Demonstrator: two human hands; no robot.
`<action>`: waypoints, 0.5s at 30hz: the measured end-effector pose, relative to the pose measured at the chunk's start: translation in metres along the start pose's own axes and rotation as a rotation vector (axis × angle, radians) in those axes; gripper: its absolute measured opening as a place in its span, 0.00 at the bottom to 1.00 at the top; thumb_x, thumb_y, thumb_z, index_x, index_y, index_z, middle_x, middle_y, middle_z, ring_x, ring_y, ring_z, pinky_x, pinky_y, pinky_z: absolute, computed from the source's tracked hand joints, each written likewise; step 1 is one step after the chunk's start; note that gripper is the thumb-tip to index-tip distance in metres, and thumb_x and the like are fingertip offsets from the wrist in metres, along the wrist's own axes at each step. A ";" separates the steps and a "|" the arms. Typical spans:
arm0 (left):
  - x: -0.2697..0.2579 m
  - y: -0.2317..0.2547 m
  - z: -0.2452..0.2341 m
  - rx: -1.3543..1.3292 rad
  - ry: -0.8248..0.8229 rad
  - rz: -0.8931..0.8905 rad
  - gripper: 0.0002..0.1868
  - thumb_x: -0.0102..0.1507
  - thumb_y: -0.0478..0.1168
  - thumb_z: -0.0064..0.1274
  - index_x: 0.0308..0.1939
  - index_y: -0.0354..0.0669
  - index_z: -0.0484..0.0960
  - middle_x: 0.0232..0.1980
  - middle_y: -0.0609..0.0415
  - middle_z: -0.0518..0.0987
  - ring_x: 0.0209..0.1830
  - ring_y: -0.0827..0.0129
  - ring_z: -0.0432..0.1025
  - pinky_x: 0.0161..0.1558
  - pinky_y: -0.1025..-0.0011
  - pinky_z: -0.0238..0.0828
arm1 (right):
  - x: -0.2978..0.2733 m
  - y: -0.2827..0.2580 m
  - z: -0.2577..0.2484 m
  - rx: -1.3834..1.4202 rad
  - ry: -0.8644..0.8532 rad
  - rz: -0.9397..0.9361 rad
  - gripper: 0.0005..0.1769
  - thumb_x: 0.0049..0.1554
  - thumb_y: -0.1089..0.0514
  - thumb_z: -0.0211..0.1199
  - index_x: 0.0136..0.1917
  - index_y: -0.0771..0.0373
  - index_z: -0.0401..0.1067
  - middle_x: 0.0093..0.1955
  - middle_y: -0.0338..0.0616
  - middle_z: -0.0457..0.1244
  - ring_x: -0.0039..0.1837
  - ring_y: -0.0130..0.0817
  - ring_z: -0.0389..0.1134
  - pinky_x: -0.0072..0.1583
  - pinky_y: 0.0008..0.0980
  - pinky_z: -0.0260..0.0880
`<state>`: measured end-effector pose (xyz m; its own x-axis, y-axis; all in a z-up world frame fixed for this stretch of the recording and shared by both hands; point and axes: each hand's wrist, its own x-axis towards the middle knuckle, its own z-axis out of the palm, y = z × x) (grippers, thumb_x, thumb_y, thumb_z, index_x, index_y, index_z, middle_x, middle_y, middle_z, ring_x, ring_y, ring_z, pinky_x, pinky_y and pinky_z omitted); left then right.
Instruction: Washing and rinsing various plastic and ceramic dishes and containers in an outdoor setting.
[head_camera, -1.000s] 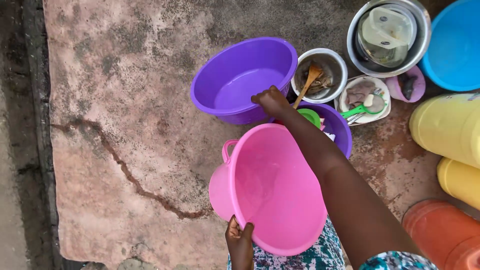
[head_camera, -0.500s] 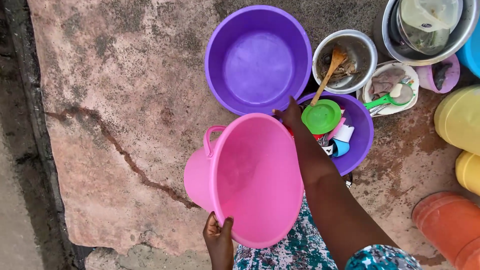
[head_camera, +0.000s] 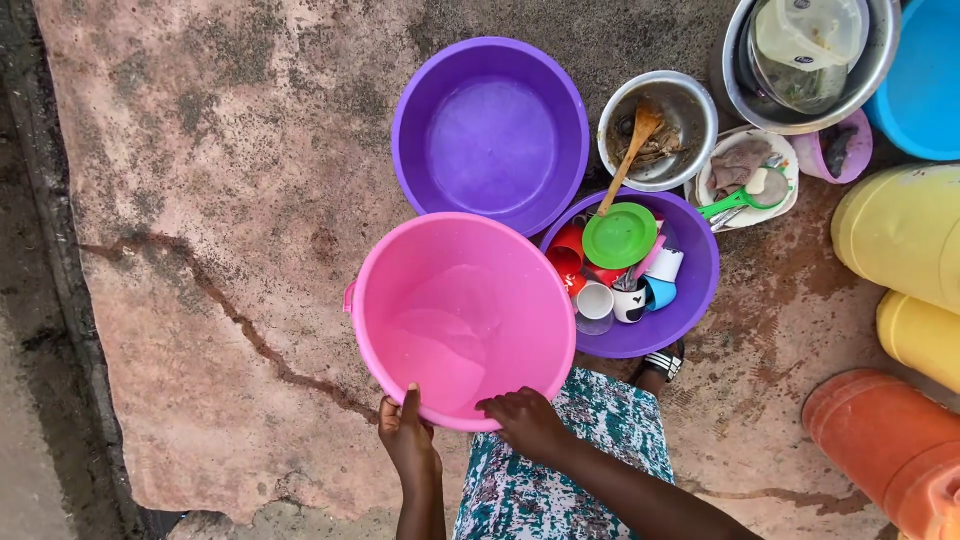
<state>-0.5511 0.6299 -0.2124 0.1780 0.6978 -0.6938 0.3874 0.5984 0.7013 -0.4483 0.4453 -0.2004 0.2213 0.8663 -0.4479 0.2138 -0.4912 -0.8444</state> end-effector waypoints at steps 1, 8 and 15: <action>0.005 0.005 0.012 -0.001 -0.003 0.003 0.07 0.66 0.37 0.58 0.38 0.39 0.76 0.28 0.59 0.75 0.21 0.81 0.62 0.23 0.79 0.57 | 0.011 0.024 0.021 -0.002 0.004 -0.001 0.31 0.50 0.44 0.76 0.61 0.60 0.73 0.54 0.47 0.69 0.57 0.44 0.70 0.60 0.48 0.66; 0.055 0.011 0.109 0.048 -0.085 -0.011 0.15 0.64 0.36 0.57 0.54 0.35 0.81 0.35 0.56 0.76 0.28 0.78 0.65 0.28 0.79 0.61 | 0.076 0.093 -0.010 -0.113 0.717 -0.065 0.10 0.52 0.52 0.73 0.45 0.57 0.78 0.33 0.41 0.69 0.35 0.37 0.71 0.39 0.39 0.70; 0.060 -0.007 0.161 0.066 -0.428 0.039 0.26 0.65 0.35 0.55 0.67 0.33 0.74 0.53 0.52 0.79 0.47 0.74 0.73 0.44 0.77 0.72 | 0.106 0.120 -0.057 0.279 0.739 0.188 0.07 0.54 0.53 0.72 0.44 0.56 0.80 0.30 0.46 0.67 0.31 0.35 0.69 0.37 0.36 0.65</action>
<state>-0.3971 0.6043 -0.2849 0.5476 0.4848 -0.6820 0.4272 0.5389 0.7260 -0.3445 0.4728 -0.3325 0.8218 0.4395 -0.3625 -0.1134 -0.4974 -0.8601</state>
